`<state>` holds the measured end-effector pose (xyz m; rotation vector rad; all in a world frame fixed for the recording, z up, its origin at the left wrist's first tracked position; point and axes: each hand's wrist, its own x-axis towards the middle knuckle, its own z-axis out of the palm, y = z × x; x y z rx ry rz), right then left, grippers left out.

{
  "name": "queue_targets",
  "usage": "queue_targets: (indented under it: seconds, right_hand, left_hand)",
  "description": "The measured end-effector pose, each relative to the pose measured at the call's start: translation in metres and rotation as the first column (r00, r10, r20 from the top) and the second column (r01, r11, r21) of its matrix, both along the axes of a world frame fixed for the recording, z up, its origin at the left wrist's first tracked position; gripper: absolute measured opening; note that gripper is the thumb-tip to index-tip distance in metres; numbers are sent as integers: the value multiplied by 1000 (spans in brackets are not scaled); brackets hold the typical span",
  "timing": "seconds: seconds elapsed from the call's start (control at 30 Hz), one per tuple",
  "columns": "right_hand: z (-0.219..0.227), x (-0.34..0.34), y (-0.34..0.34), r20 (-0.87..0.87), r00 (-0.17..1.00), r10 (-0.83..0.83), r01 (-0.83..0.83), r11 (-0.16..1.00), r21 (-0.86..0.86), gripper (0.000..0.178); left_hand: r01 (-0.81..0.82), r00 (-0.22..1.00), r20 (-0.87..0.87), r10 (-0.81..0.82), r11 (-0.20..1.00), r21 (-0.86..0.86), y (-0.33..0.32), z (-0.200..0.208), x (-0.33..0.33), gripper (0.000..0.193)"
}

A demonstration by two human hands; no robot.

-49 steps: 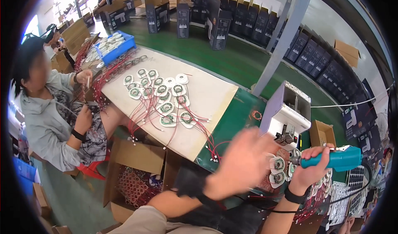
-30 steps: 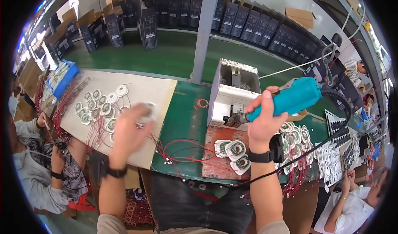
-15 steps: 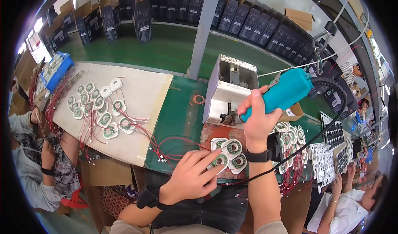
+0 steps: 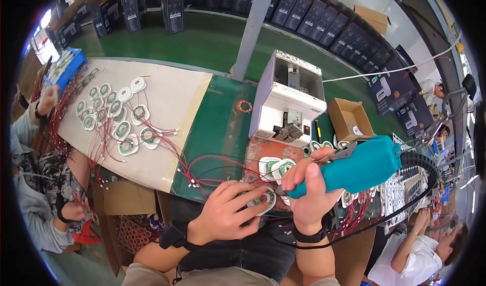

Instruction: Soldering or heat-treating wire connections on circular electronic components at a factory workbench and then bundling the finished parts.

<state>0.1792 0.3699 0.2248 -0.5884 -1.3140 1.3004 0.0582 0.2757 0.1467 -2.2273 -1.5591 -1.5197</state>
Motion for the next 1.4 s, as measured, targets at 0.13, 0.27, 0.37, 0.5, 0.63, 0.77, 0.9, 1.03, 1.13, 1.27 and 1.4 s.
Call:
queue_targets:
  seconds: [0.13, 0.27, 0.37, 0.5, 0.63, 0.77, 0.9, 1.03, 1.13, 1.27, 1.4]
  right_hand:
    - [-4, 1, -1, 36, 999, 10, -9, 1000, -7, 23]
    - [-2, 3, -2, 12, 998, 55, -55, 998, -8, 22]
    - [-10, 5, 0, 20, 994, 105, -106, 990, 88, 21]
    - [-10, 6, -2, -28, 996, 90, -89, 995, 41, 24]
    - [13, 33, 7, -360, 925, -119, 88, 991, -102, 24]
    - [28, 33, 19, -329, 915, -232, 235, 972, -30, 24]
    - [17, 42, 22, -290, 933, -213, 225, 974, 8, 25]
    - [15, 35, 23, -294, 944, -150, 158, 987, 5, 27]
    - [15, 18, 18, -287, 951, -115, 118, 993, -9, 26]
    - [14, 16, 16, -310, 946, -96, 92, 995, -28, 33]
    - [12, 16, 13, -300, 949, -101, 101, 995, -15, 35]
  left_hand:
    - [-12, 1000, -4, 12, 1000, -14, 0, 0, 1, 34]
    - [3, 1000, -20, -3, 1000, 5, 1, 2, -1, 38]
    - [6, 996, -91, -4, 1000, 15, 0, 4, -5, 37]
    - [13, 995, -99, -17, 999, -40, -9, 10, -9, 36]
    - [17, 998, 64, -21, 998, 62, 8, 44, 10, 34]
    - [-146, 989, -19, 145, 989, -30, 36, 47, 10, 36]
    - [-308, 945, 97, 311, 950, -41, 18, 47, -42, 34]
    - [-791, 611, -184, 770, 581, -191, -22, 16, -162, 31]
    - [-791, 593, -256, 764, 492, -364, -41, 17, -187, 39]
    - [-746, 665, -369, 649, 548, -379, -41, 26, -182, 50]
    - [-679, 728, -271, 630, 605, -416, -39, 27, -170, 59]
